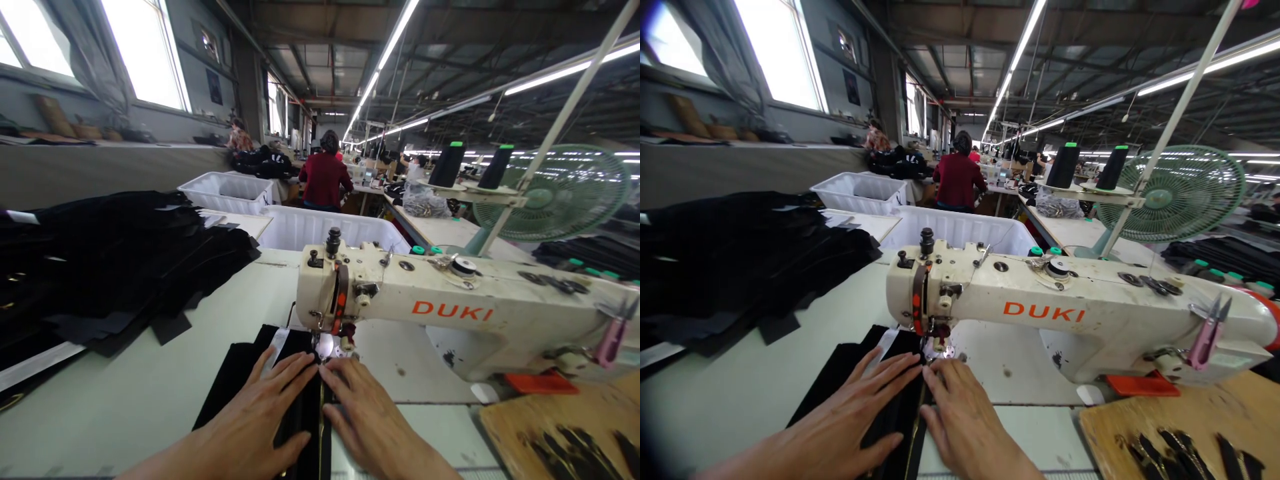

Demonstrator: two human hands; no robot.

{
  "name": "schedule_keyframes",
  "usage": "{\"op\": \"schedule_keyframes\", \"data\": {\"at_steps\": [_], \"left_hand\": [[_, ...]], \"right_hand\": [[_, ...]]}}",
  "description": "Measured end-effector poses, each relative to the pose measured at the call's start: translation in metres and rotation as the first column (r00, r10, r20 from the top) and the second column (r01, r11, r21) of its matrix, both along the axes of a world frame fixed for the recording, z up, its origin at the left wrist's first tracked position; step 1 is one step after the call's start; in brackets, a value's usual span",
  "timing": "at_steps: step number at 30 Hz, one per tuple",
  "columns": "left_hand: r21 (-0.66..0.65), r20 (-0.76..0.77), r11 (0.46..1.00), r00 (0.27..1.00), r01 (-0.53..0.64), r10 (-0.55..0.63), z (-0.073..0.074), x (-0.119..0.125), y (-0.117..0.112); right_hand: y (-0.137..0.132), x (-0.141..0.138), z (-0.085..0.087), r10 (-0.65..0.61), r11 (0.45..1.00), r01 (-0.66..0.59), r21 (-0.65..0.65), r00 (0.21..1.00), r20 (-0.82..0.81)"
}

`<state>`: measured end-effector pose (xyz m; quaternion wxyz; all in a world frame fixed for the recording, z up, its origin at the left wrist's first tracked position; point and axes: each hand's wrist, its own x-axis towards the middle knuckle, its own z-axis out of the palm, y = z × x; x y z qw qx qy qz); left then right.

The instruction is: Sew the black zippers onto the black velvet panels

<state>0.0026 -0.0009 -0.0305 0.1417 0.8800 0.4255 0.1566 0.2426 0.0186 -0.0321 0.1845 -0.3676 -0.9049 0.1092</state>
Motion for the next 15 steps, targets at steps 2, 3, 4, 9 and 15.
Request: {"op": "schedule_keyframes", "data": {"at_steps": [2,3,4,9,15], "left_hand": [[0.004,0.001,1.000,1.000,0.012,-0.012,0.000,-0.001,0.002],[0.010,-0.001,1.000,1.000,0.013,-0.013,0.000,-0.001,0.004],[0.019,-0.007,1.000,1.000,0.013,-0.013,0.000,-0.001,0.007],[0.077,-0.007,0.997,1.000,0.014,-0.014,0.001,-0.003,0.020],[0.108,-0.007,0.993,0.999,0.040,-0.040,-0.005,-0.006,0.024]], "right_hand": [[0.002,-0.001,0.001,0.000,1.000,0.000,0.000,1.000,0.019],[0.004,-0.002,0.002,-0.002,1.000,0.002,0.005,1.000,0.030],[0.007,-0.002,0.001,-0.005,1.000,0.004,0.016,0.999,0.043],[0.018,-0.007,-0.007,-0.051,0.993,0.042,0.109,0.995,0.085],[0.021,-0.005,-0.012,-0.035,0.989,0.024,0.144,0.997,0.076]]}}
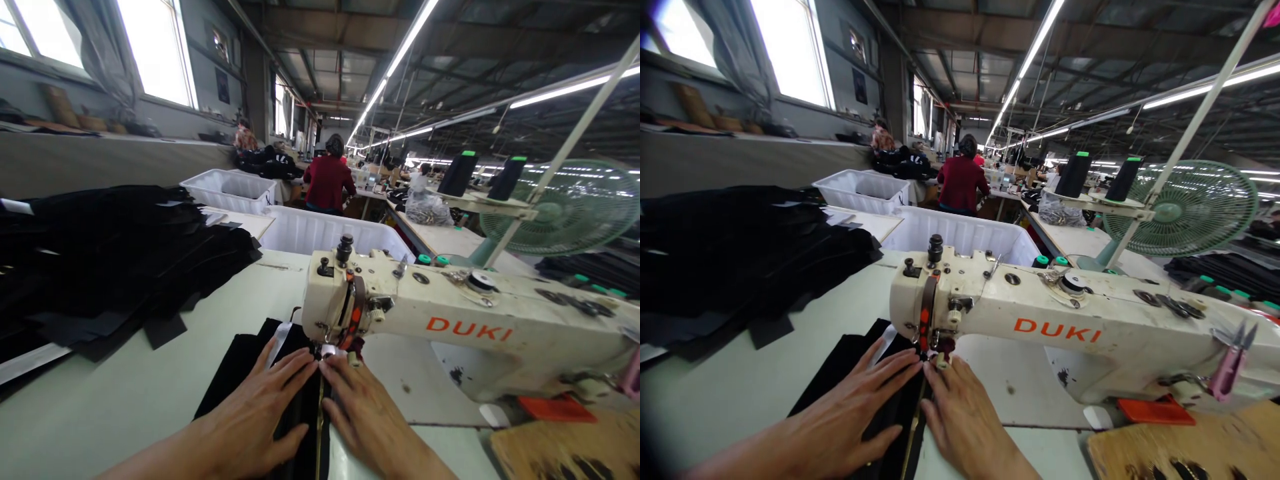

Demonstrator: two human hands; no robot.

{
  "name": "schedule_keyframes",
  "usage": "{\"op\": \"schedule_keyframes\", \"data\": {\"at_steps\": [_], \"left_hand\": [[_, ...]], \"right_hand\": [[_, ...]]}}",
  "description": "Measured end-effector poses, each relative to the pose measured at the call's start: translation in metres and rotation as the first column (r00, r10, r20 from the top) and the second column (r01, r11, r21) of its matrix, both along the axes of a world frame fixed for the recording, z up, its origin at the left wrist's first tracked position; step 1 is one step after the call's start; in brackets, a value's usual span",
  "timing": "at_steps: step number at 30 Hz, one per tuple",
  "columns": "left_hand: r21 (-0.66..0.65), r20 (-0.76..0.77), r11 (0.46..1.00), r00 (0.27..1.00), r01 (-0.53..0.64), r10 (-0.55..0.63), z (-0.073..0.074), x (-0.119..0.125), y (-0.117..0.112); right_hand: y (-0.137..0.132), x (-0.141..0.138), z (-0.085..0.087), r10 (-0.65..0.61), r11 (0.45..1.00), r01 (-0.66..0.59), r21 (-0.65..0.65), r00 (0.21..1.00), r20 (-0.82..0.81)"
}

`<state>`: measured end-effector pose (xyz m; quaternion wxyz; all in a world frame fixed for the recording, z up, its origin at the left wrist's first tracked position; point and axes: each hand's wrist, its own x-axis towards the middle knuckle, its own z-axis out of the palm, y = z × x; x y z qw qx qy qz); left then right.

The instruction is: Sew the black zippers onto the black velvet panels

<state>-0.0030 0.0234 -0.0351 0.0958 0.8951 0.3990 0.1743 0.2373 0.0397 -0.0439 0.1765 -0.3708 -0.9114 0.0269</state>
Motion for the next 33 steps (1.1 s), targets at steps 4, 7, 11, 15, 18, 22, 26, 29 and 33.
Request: {"op": "schedule_keyframes", "data": {"at_steps": [4,7,11,15,18,22,26,29,33], "left_hand": [[0.011,-0.039,1.000,0.999,-0.008,0.008,-0.002,-0.002,-0.004],[0.002,-0.057,1.000,0.998,0.007,-0.006,-0.002,-0.001,-0.004],[0.031,-0.051,1.000,0.999,0.004,-0.003,-0.005,0.000,0.004],[0.027,-0.088,1.000,0.996,0.014,-0.012,-0.001,0.000,0.006],[0.012,-0.109,1.000,0.994,-0.021,0.023,0.009,0.005,-0.019],[0.022,-0.077,1.000,0.997,0.018,-0.016,0.010,0.014,-0.082],[0.039,-0.050,0.998,0.998,0.044,-0.042,-0.003,0.008,-0.114],[-0.164,0.112,0.986,0.993,-0.014,0.033,0.008,-0.003,-0.105],[-0.543,0.290,0.823,0.882,-0.170,0.373,0.053,-0.013,-0.089]], "right_hand": [[0.002,0.004,0.002,0.003,1.000,-0.003,-0.013,1.000,0.026],[0.004,0.006,0.003,0.010,1.000,-0.009,-0.011,0.999,0.045],[0.008,0.003,0.004,0.010,1.000,-0.010,0.011,1.000,0.029],[0.006,-0.003,0.009,0.002,1.000,-0.002,0.001,1.000,0.013],[-0.019,-0.002,0.014,-0.036,0.998,0.035,-0.046,0.999,-0.020],[-0.086,0.008,0.010,-0.032,0.991,0.017,-0.135,0.994,-0.109],[-0.137,0.004,-0.006,0.053,0.997,-0.059,-0.050,0.992,-0.116],[-0.141,-0.003,-0.010,0.014,0.998,-0.030,-0.058,0.966,-0.259],[-0.111,0.013,0.007,-0.227,0.944,0.034,-0.329,0.791,-0.568]]}}
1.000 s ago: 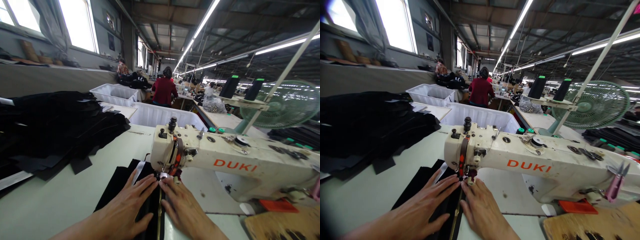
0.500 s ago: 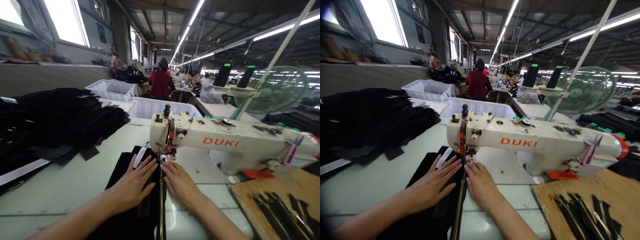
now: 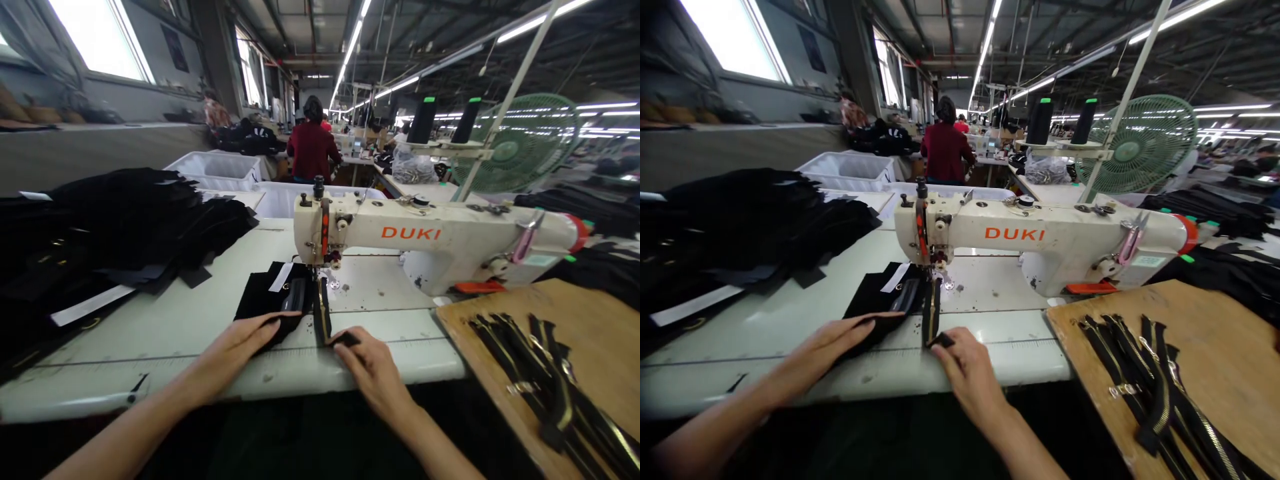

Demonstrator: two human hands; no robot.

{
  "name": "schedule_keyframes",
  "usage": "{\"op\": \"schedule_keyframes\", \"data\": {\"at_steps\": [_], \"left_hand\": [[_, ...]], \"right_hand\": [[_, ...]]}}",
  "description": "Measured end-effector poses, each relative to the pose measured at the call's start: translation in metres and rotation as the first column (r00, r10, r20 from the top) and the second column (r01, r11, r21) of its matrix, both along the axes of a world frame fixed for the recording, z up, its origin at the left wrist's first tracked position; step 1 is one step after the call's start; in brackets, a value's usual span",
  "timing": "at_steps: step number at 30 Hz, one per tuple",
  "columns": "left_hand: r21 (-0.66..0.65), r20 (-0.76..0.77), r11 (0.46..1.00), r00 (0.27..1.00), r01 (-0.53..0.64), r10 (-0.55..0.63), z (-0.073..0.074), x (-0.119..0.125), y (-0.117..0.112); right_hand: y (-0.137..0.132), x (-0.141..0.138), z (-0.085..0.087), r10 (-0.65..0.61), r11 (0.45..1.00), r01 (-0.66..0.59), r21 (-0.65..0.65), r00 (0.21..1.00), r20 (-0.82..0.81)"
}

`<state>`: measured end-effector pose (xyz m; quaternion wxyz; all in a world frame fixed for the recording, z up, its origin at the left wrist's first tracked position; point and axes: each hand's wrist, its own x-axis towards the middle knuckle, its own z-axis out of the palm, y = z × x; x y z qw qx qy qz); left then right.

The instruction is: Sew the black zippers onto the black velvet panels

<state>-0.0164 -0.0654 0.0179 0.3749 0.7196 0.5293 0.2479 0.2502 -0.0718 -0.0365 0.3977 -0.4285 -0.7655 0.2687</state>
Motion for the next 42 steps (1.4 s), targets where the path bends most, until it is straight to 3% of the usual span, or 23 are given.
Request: {"op": "schedule_keyframes", "data": {"at_steps": [2,4,6,8,10,12,15,17,20,25,30,36,39,42], "left_hand": [[-0.067,0.038,0.989,0.990,-0.131,0.133,0.018,-0.002,0.003],[-0.069,0.062,0.971,0.970,-0.230,0.235,0.028,-0.001,0.004],[-0.065,0.098,0.970,0.966,-0.234,0.239,0.030,0.000,0.004],[-0.042,0.107,0.987,0.982,-0.153,0.156,0.027,0.003,0.002],[0.034,0.058,0.998,0.997,-0.048,0.046,0.020,0.005,-0.002],[0.156,-0.062,0.983,0.995,0.093,-0.084,0.006,0.007,-0.010],[0.333,-0.336,0.879,0.913,0.343,-0.229,-0.021,0.012,-0.024],[0.402,-0.485,0.792,0.841,0.459,-0.241,-0.038,0.015,-0.031],[0.457,-0.579,0.725,0.791,0.515,-0.197,-0.051,0.021,-0.035],[0.488,-0.600,0.692,0.780,0.531,-0.176,-0.054,0.025,-0.032],[0.490,-0.596,0.692,0.783,0.530,-0.179,-0.056,0.024,-0.030],[0.332,-0.486,0.796,0.815,0.507,-0.316,-0.037,0.017,-0.021],[0.274,-0.426,0.819,0.827,0.504,-0.366,-0.022,0.017,-0.016],[0.305,-0.420,0.809,0.833,0.502,-0.359,-0.013,0.020,-0.013]], "right_hand": [[0.020,0.019,0.016,-0.067,0.996,0.064,-0.056,0.997,-0.040],[0.038,0.036,0.033,-0.077,0.995,0.075,-0.068,0.997,-0.033],[0.045,0.044,0.049,-0.052,0.996,0.050,-0.068,0.998,-0.025],[0.040,0.037,0.058,0.040,0.998,-0.039,-0.050,0.999,0.014],[0.023,0.021,0.053,0.175,0.984,-0.180,0.018,0.974,0.142],[0.001,0.003,0.035,0.204,0.954,-0.263,0.143,0.920,0.334],[-0.025,-0.016,0.000,0.084,0.956,-0.191,0.224,0.905,0.416],[-0.035,-0.020,-0.016,0.038,0.958,-0.148,0.247,0.915,0.402],[-0.040,-0.021,-0.022,0.013,0.944,-0.131,0.302,0.931,0.364],[-0.040,-0.023,-0.013,-0.007,0.921,-0.110,0.374,0.954,0.299],[-0.038,-0.026,-0.013,-0.021,0.897,-0.105,0.430,0.961,0.277],[-0.032,-0.022,-0.005,-0.014,0.837,-0.174,0.519,0.941,0.339],[-0.016,-0.017,0.007,0.041,0.905,-0.174,0.387,0.943,0.330],[0.015,-0.018,0.014,-0.057,0.950,-0.072,0.303,0.916,0.396]]}}
